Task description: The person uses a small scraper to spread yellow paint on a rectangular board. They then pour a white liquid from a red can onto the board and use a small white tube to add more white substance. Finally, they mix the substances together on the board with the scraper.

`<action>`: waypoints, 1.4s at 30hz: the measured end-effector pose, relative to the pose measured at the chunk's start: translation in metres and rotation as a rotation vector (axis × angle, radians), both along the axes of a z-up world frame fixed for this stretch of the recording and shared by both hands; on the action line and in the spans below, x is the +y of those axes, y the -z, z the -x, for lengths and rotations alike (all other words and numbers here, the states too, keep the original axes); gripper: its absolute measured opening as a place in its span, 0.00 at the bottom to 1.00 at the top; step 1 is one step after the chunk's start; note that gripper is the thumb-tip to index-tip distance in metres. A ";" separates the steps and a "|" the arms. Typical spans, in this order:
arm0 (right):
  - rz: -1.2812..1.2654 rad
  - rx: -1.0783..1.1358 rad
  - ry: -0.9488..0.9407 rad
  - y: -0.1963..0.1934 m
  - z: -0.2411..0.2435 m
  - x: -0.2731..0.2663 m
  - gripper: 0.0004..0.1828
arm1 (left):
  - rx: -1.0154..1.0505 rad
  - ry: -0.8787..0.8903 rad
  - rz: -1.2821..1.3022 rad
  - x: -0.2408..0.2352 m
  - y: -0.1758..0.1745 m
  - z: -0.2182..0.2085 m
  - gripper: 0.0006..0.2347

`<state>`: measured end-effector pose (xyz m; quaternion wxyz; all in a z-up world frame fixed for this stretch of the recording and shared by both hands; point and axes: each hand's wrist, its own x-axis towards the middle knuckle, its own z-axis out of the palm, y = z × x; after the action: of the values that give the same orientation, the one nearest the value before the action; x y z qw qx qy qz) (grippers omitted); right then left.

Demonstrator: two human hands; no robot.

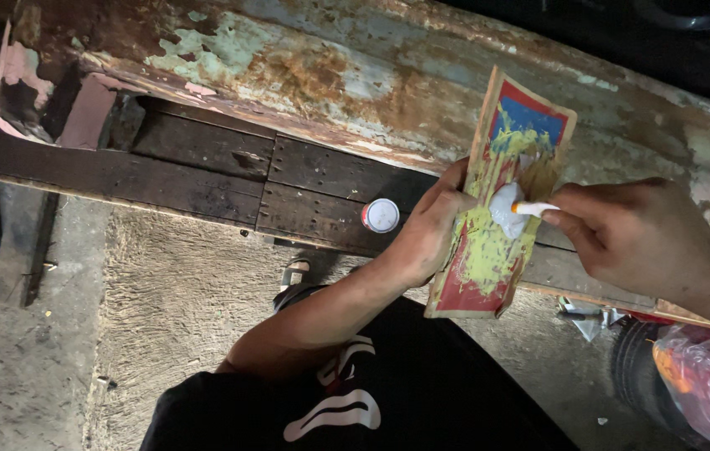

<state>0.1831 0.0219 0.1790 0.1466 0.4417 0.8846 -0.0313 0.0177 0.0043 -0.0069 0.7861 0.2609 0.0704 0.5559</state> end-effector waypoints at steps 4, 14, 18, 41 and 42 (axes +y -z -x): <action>-0.030 -0.076 -0.037 -0.003 0.004 0.001 0.09 | -0.039 -0.015 0.021 0.001 0.002 -0.001 0.28; -0.072 -0.242 -0.054 -0.006 0.006 0.002 0.11 | -0.034 0.004 0.041 0.003 0.001 0.002 0.29; -0.054 -0.369 -0.054 -0.011 0.006 0.004 0.08 | 0.057 -0.004 0.011 0.004 0.001 0.006 0.28; -0.031 -0.067 0.209 -0.022 0.012 -0.001 0.13 | -0.047 -0.110 0.068 0.005 0.002 0.021 0.27; -0.023 -0.112 0.262 -0.017 0.010 -0.001 0.15 | -0.041 -0.116 0.064 0.004 0.002 0.022 0.28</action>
<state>0.1735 0.0213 0.1964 0.1855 0.5560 0.8101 -0.0155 -0.0038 0.0080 -0.0092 0.7616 0.2199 0.0871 0.6033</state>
